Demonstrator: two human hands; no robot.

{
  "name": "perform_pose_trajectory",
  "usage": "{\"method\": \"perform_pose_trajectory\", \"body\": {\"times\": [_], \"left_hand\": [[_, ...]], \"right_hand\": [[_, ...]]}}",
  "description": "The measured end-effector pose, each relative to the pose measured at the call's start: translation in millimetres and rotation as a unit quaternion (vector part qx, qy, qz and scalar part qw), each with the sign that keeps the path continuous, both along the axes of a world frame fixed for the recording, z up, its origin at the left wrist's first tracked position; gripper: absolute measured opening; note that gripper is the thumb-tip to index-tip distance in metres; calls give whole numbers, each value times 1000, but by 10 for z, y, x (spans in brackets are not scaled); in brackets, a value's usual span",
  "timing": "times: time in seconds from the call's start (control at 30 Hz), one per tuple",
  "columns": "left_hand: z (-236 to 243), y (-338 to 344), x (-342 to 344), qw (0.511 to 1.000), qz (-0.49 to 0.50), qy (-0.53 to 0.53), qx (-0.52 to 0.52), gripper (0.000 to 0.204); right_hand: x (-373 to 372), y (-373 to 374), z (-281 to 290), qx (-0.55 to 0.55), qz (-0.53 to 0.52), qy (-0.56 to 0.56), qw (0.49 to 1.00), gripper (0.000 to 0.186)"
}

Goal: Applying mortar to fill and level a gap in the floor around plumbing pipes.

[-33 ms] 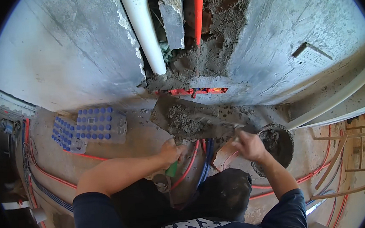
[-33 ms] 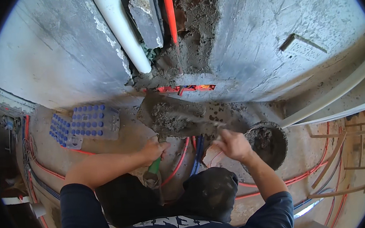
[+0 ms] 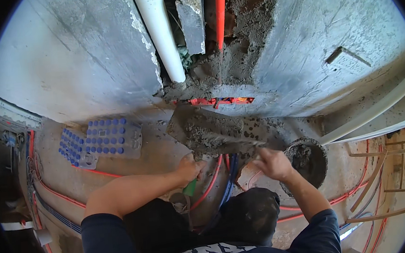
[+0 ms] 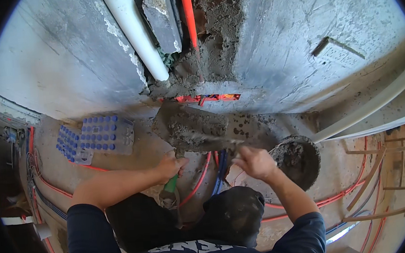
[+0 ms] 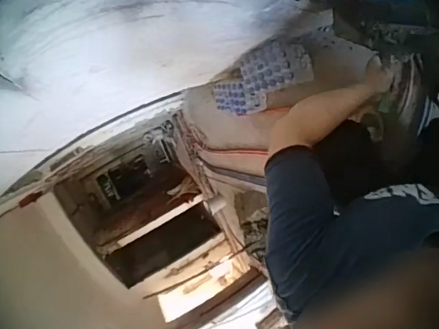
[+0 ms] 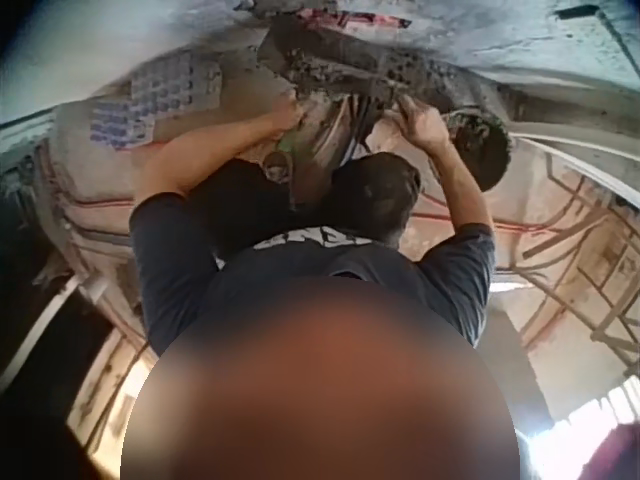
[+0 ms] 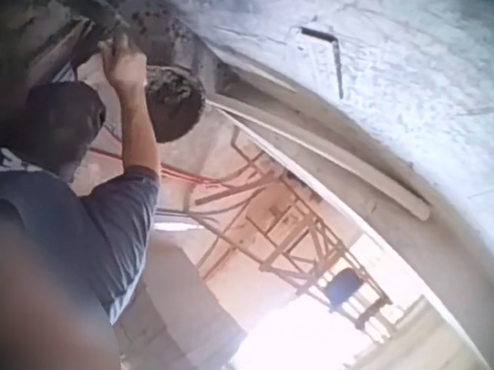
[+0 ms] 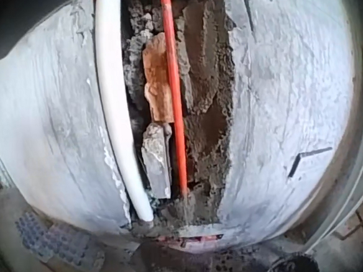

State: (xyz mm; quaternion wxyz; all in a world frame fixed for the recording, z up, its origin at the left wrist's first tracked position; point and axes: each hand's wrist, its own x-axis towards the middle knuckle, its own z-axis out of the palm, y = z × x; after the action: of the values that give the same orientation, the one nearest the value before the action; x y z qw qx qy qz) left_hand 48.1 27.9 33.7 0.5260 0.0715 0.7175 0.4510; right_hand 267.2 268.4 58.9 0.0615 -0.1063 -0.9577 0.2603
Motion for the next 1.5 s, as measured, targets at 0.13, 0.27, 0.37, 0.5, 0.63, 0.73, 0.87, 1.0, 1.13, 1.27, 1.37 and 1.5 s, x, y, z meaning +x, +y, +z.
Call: {"method": "perform_pose_trajectory", "body": {"times": [0.13, 0.27, 0.37, 0.5, 0.63, 0.73, 0.87, 1.0, 1.13, 1.27, 1.37, 1.5], "left_hand": [[37, -38, -64, 999, -11, 42, -13, 25], [121, -117, -209, 990, -88, 92, -62, 25], [148, -435, -326, 993, -57, 85, -61, 26], [625, -602, -355, 991, -61, 96, -67, 27], [481, -891, -524, 983, -75, 152, -63, 29], [-274, -1416, -622, 931, -135, 339, 2, 29], [-582, -1498, -686, 900, -112, 422, -3, 30], [-745, -1649, -813, 831, -118, 541, -45, 33], [-749, -1821, -1037, 582, -262, 768, -53, 36], [-374, -1762, -1107, 709, -275, 640, -112, 42], [173, -1660, -1167, 700, -258, 662, -67, 36], [709, -1366, -1170, 712, -250, 655, -41, 34]], "right_hand": [[-304, -213, -266, 59, 39, 18, 997, 27], [-590, -163, -295, 106, 32, -1, 994, 25], [-588, -220, -38, -11, 39, 25, 999, 26], [-682, -291, 315, -131, 5, 92, 987, 26], [-1189, -628, 246, -221, -140, 236, 936, 27], [-1376, -1352, -123, -405, -238, 199, 860, 28], [-1516, -2076, -598, -619, -397, 108, 669, 37], [-1771, -2407, -697, -750, -404, 30, 523, 39], [-1984, -2538, -899, -789, -365, -16, 494, 39], [-2043, -2738, -1156, -894, -276, 11, 353, 38], [-2142, -2920, -1154, -929, -199, 52, 306, 36], [-2256, -2961, -1128, -956, -118, 100, 250, 35]]}}
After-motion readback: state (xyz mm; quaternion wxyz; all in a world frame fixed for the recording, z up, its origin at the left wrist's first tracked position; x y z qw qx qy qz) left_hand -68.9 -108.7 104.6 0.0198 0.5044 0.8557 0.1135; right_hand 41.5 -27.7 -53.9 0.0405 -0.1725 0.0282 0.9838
